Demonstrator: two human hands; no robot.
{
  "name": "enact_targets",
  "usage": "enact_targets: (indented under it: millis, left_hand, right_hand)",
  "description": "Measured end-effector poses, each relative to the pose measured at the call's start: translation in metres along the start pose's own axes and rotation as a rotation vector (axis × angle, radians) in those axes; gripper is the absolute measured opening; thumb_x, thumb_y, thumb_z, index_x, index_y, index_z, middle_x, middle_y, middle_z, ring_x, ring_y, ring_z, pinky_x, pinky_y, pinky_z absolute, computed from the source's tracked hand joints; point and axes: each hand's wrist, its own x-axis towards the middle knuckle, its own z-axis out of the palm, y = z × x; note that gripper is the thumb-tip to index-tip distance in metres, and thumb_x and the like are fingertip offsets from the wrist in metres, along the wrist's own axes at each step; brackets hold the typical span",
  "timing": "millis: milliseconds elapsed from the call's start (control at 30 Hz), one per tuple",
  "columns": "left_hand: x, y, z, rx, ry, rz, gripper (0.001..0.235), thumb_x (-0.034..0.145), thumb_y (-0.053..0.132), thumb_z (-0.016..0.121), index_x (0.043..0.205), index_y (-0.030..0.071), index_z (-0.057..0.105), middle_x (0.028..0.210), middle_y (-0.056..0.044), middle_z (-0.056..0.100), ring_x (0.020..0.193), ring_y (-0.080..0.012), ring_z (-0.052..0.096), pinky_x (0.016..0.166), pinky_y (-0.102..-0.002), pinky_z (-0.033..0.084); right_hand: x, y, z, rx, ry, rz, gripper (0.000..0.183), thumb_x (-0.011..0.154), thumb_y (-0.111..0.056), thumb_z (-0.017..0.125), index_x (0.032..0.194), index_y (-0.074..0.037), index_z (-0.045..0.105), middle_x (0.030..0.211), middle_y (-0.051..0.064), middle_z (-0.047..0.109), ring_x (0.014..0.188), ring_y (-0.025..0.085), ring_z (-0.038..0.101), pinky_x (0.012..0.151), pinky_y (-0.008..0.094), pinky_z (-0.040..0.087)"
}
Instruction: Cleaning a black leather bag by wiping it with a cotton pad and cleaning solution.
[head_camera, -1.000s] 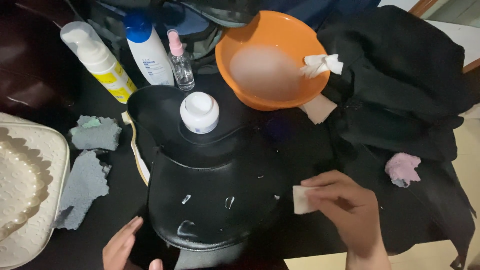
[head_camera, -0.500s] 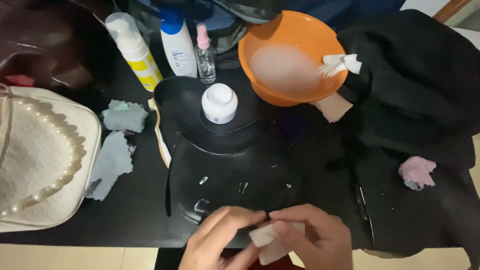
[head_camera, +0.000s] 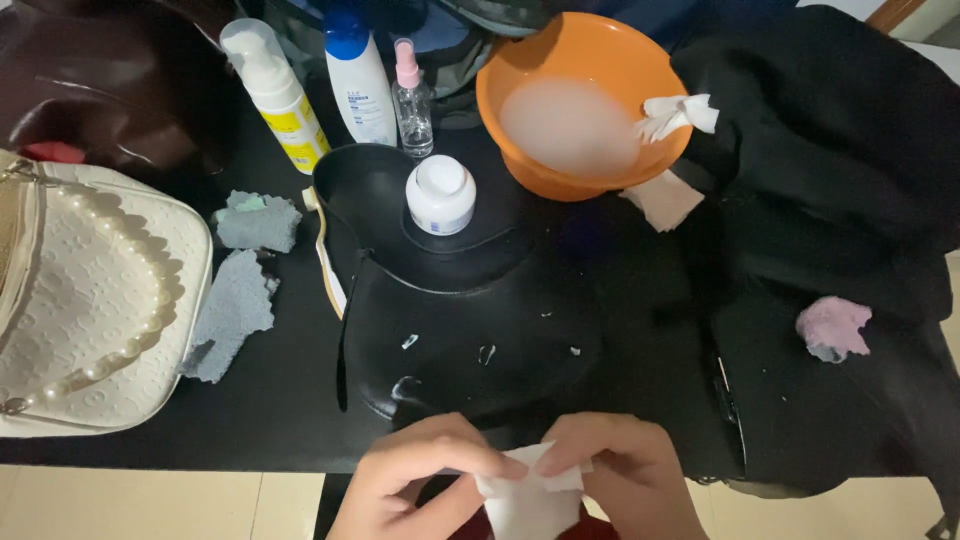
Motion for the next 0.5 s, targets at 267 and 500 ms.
enact_targets:
  millis: [267, 500]
  left_hand:
    - [0.0, 0.016, -0.005, 0.003, -0.06, -0.065, 0.017, 0.096, 0.023, 0.069, 0.1, 0.014, 0.082, 0.088, -0.007, 0.073, 0.079, -0.0188, 0.07, 0.071, -0.032, 0.054]
    - [0.005, 0.022, 0.001, 0.216, 0.037, 0.059, 0.003, 0.089, 0.015, 0.079, 0.091, 0.014, 0.076, 0.082, -0.002, 0.076, 0.074, -0.0134, 0.071, 0.07, -0.027, 0.056]
  right_hand:
    - [-0.003, 0.008, 0.004, 0.024, 0.058, 0.162, 0.024, 0.092, -0.011, 0.059, 0.078, -0.003, 0.076, 0.078, 0.016, 0.074, 0.075, 0.027, 0.071, 0.069, 0.039, 0.053]
    - [0.021, -0.081, 0.054, -0.203, 0.336, 0.808, 0.064, 0.077, -0.002, 0.082, 0.138, -0.02, 0.073, 0.1, 0.023, 0.091, 0.094, 0.031, 0.084, 0.09, 0.041, 0.066]
